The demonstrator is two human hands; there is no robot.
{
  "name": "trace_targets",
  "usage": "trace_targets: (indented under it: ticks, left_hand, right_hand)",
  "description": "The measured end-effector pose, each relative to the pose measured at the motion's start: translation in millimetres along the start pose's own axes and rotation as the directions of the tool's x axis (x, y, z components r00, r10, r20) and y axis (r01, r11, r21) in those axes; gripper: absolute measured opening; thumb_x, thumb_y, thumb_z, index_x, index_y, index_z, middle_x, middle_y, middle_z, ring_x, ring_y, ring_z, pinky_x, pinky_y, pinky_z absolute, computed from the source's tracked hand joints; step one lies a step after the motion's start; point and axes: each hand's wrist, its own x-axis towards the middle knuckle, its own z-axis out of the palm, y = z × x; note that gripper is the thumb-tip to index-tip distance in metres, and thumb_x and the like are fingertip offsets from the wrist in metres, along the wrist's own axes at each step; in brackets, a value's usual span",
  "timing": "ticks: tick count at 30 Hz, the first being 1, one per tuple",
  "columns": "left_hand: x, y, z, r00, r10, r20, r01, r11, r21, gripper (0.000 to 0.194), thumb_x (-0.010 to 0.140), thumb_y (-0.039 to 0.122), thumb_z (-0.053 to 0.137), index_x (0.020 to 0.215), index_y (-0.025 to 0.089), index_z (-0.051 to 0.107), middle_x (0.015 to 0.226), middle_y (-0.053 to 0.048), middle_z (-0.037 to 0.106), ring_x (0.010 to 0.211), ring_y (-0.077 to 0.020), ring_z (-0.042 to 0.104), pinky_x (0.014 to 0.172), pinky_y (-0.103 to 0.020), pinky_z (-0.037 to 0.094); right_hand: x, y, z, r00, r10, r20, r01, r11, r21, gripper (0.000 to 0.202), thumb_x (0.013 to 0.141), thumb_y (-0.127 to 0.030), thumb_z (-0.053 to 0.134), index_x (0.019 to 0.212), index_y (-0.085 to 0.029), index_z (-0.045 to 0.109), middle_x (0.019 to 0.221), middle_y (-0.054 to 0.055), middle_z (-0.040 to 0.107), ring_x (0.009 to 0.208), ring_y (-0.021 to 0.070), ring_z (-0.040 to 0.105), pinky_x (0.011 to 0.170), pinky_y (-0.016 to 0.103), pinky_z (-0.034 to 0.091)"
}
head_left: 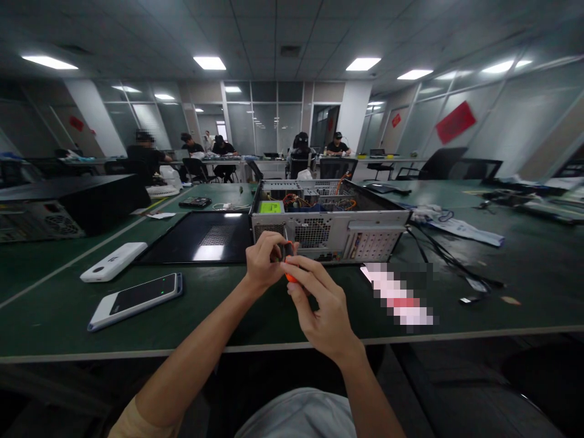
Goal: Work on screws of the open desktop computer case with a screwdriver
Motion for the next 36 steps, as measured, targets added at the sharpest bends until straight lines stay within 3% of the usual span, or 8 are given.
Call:
trace_targets:
  ticks: [4,8,10,13,19,29,33,36]
  left_hand:
    - [0.3,0.8,-0.5,1.0,-0.018,0.01,0.018,1.0,-0.014,0.022,0.087,0.023,0.078,0.092,0.019,0.057,0.083,0.004,0.06,0.053,-0.0029,0.049,0.047,-0.015,0.04]
    - [-2.8,-1.9,1.2,0.999,-0.041,0.029,0.043,0.997,-0.06,0.023,0.087,0.026,0.079,0.092,0.019,0.057,0.084,0.003,0.061,0.052,-0.0028,0.049,0.046,-0.014,0.04]
    - [-3.6,-2.8,1.9,0.999,-0.05,0.017,0.051,0.997,-0.055,0.026,0.085,0.027,0.081,0.092,0.019,0.058,0.084,0.003,0.061,0.051,-0.0026,0.049,0.044,-0.014,0.039]
    - [-2.5,-2.6,1.4,0.999,-0.04,0.011,0.04,0.998,-0.048,0.028,0.084,0.03,0.082,0.091,0.019,0.058,0.083,0.003,0.061,0.05,-0.0028,0.05,0.043,-0.014,0.038]
    - [-1.6,-3.6,-0.3,0.999,-0.036,0.027,0.037,0.997,-0.071,0.024,0.086,0.031,0.08,0.093,0.019,0.06,0.086,0.003,0.063,0.049,-0.0015,0.05,0.043,-0.014,0.039]
    - [-0.7,-0.3,1.9,0.998,-0.057,-0.006,0.057,0.997,-0.047,0.025,0.086,0.03,0.081,0.09,0.019,0.059,0.083,0.004,0.062,0.049,-0.0018,0.05,0.045,-0.014,0.039]
    - [-2.1,0.2,3.1,0.994,-0.111,0.003,0.11,0.988,-0.11,0.027,0.084,0.031,0.082,0.09,0.019,0.06,0.083,0.004,0.061,0.049,-0.0018,0.051,0.043,-0.014,0.039]
    - [-2.3,-0.2,3.4,0.993,-0.119,-0.001,0.118,0.986,-0.116,0.027,0.084,0.033,0.082,0.091,0.019,0.06,0.084,0.004,0.061,0.049,-0.0015,0.051,0.043,-0.014,0.039]
  right_hand:
    - [-2.8,0.9,5.7,0.999,0.034,0.01,-0.034,0.999,-0.015,0.036,0.1,-0.014,0.056,0.133,-0.027,0.063,0.138,0.01,0.06,0.111,0.0182,0.07,0.083,0.028,0.065]
    - [-4.4,0.3,18.3,0.947,0.169,-0.274,-0.173,0.985,0.01,0.032,0.091,-0.024,0.074,0.122,-0.026,0.064,0.118,0.006,0.064,0.073,0.0103,0.068,0.054,0.021,0.058]
    - [-4.2,-0.2,21.4,0.921,0.216,-0.324,-0.21,0.976,0.054,0.024,0.088,-0.024,0.078,0.108,-0.024,0.065,0.105,0.002,0.064,0.061,0.0072,0.063,0.051,0.021,0.056]
    - [-3.8,0.0,19.6,0.94,0.194,-0.282,-0.184,0.981,0.059,0.016,0.088,-0.024,0.079,0.101,-0.023,0.069,0.102,0.003,0.067,0.06,0.0077,0.062,0.053,0.022,0.057]
    - [-3.8,1.1,13.7,0.946,0.135,-0.294,-0.132,0.991,0.031,0.02,0.093,-0.017,0.071,0.111,-0.026,0.075,0.117,0.007,0.074,0.084,0.0171,0.074,0.073,0.032,0.066]
    - [-3.9,-3.2,19.8,0.972,0.126,-0.198,-0.112,0.99,0.082,0.027,0.096,-0.016,0.062,0.119,-0.027,0.071,0.129,0.008,0.07,0.097,0.0197,0.074,0.077,0.033,0.068]
    - [-3.1,-2.7,22.6,0.917,0.171,-0.36,-0.166,0.985,0.046,0.029,0.09,-0.021,0.074,0.117,-0.025,0.067,0.118,0.008,0.067,0.063,0.0099,0.066,0.052,0.024,0.06]
    - [-2.3,-2.2,21.6,0.914,0.177,-0.364,-0.172,0.984,0.046,0.019,0.09,-0.021,0.074,0.108,-0.024,0.069,0.106,0.005,0.067,0.056,0.0079,0.062,0.048,0.023,0.057]
